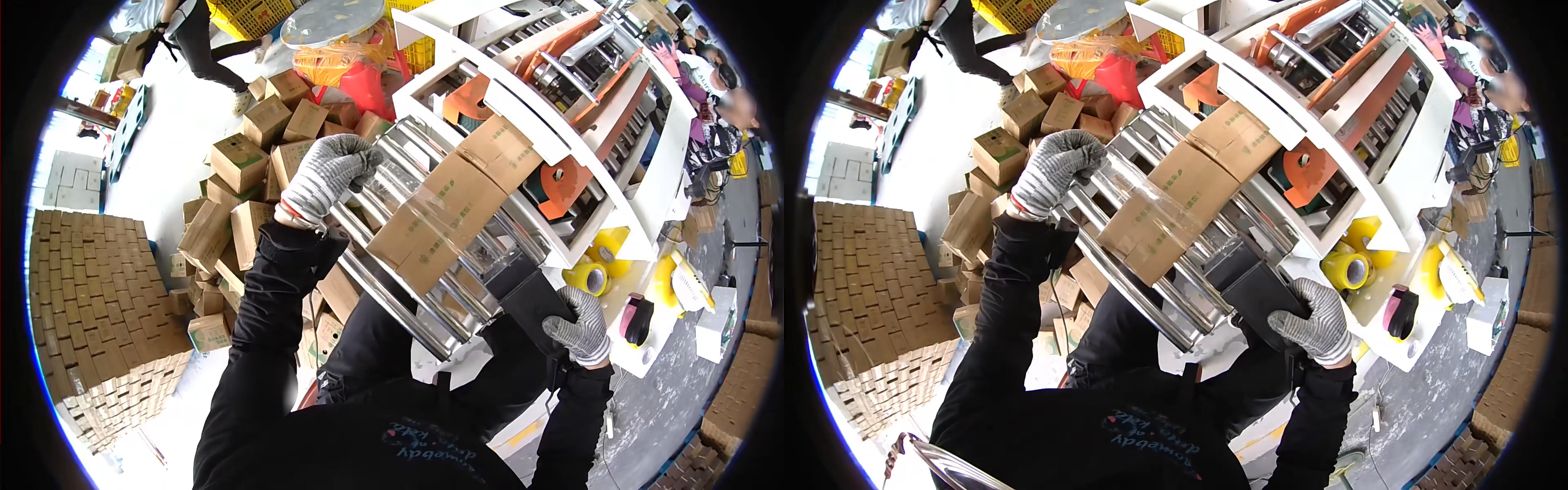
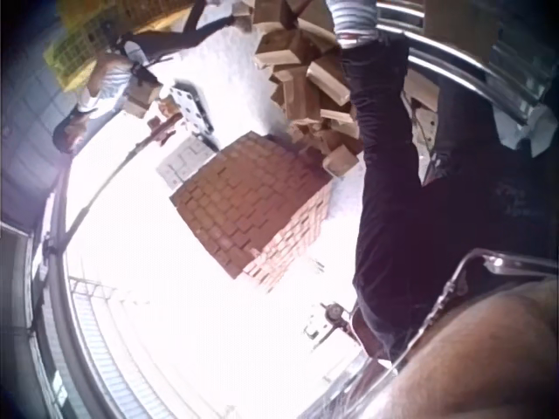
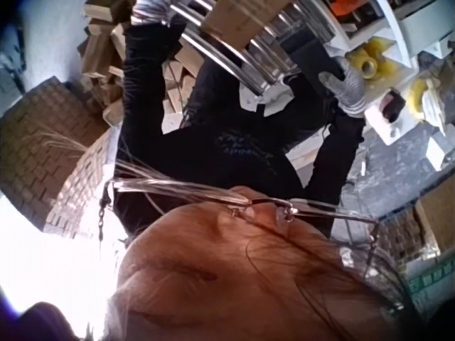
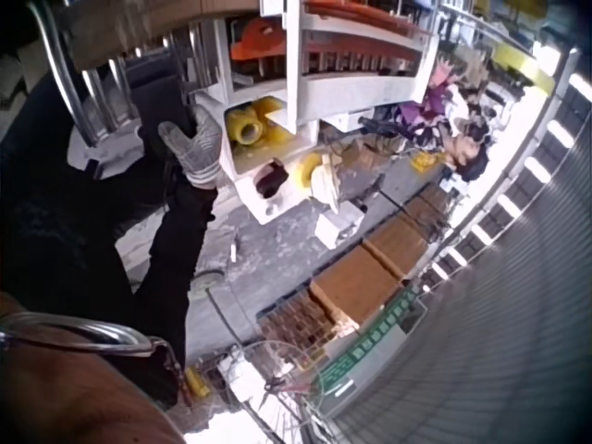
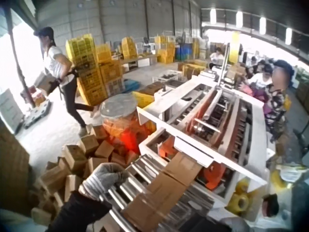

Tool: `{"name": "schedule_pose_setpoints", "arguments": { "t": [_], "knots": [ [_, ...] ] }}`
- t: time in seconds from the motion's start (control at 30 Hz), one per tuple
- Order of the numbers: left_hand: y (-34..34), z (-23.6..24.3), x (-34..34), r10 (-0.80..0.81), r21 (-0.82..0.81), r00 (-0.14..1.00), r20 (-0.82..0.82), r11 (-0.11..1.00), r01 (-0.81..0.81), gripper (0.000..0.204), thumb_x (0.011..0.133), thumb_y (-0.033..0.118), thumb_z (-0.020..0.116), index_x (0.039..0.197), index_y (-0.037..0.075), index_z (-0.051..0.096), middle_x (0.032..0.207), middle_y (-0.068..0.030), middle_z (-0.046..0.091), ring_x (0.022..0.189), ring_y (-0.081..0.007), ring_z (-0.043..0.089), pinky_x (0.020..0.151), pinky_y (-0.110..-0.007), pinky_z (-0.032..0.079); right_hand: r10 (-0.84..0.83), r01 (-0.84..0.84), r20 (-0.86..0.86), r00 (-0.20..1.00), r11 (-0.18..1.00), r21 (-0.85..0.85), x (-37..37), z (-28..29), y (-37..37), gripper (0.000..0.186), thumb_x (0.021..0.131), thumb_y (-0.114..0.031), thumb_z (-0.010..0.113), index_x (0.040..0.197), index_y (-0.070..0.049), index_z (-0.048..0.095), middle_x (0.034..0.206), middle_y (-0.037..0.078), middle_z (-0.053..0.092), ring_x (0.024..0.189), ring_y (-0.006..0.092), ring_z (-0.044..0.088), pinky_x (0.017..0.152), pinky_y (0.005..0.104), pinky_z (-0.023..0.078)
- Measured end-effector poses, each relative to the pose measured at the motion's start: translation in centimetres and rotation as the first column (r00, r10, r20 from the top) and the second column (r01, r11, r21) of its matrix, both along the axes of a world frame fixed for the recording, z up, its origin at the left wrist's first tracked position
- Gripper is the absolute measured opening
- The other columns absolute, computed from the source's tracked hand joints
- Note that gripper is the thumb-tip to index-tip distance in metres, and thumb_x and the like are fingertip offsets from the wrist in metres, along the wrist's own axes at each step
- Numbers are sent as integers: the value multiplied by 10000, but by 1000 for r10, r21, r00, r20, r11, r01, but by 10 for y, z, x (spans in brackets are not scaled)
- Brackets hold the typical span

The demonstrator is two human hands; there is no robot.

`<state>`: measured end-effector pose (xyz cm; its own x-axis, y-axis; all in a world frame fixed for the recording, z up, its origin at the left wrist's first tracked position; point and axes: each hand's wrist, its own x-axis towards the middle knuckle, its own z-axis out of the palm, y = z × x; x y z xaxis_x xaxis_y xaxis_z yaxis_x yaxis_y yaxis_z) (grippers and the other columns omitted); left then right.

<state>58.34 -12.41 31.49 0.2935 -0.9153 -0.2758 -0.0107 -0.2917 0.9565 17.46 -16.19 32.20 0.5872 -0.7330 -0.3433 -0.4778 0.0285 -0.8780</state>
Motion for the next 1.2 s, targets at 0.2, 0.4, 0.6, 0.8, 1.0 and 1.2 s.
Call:
{"name": "schedule_pose_setpoints", "arguments": {
  "t": [0.2, 0.4, 0.6, 0.8, 1.0, 1.2],
  "knots": [
    [76, 3, 6, 112, -3, 993, -43, 994, -112, 117, 809, 18, 523, 859, -17, 623, 697, -29, 608, 552, -77, 531, 521, -206, 448, 126, -128, 42, 991, 991, 48, 14, -7, 33, 510, 606, -481, 764, 692, -16, 572, 551, 26, 521, 495, 115, 466, 472, 274, 370],
    [137, -48, 25, 157, 111, 986, -60, 982, -150, 119, 844, 58, 534, 878, -6, 628, 707, -32, 611, 574, -82, 550, 543, -204, 464, 172, -178, 91, 981, 982, 70, 36, -24, 78, 480, 626, -436, 765, 733, -2, 588, 579, 51, 537, 509, 122, 492, 484, 281, 395],
    [156, -141, -3, -78, 105, 993, -93, 991, 88, 216, 870, 168, 564, 946, -28, 614, 828, -76, 639, 747, -146, 570, 690, -269, 474, 157, -158, 16, 987, 986, 54, 40, -52, 102, 487, 637, -420, 755, 817, -1, 585, 667, 70, 562, 598, 162, 526, 565, 293, 429],
    [181, -174, 31, -269, 400, 618, 739, 913, -80, 465, 767, 332, 663, 1089, 18, 548, 949, -210, 630, 897, -333, 610, 760, -363, 483, 267, -266, -14, 964, 954, -137, 43, -59, 94, 476, 704, -372, 715, 915, 38, 596, 766, 176, 631, 702, 268, 634, 650, 336, 495],
    [140, -19, -93, -256, 218, 449, 856, 966, 137, 1020, 660, 654, 629, 1349, -9, 273, 1237, -247, 432, 1113, -396, 472, 929, -492, 364, 245, -242, -21, 969, 935, -258, 50, -64, 92, 458, 730, -402, 683, 881, 24, 606, 727, 201, 601, 686, 339, 605, 632, 373, 477],
    [133, -6, -113, -341, 373, 332, 879, 927, -36, 1157, 560, 640, 704, 1378, -2, 198, 1285, -231, 404, 1175, -381, 428, 969, -497, 330, 192, -198, -85, 978, 977, -73, 0, -62, 105, 483, 704, -405, 691, 916, 24, 621, 784, 229, 622, 712, 325, 627, 641, 359, 491]
  ]
}}
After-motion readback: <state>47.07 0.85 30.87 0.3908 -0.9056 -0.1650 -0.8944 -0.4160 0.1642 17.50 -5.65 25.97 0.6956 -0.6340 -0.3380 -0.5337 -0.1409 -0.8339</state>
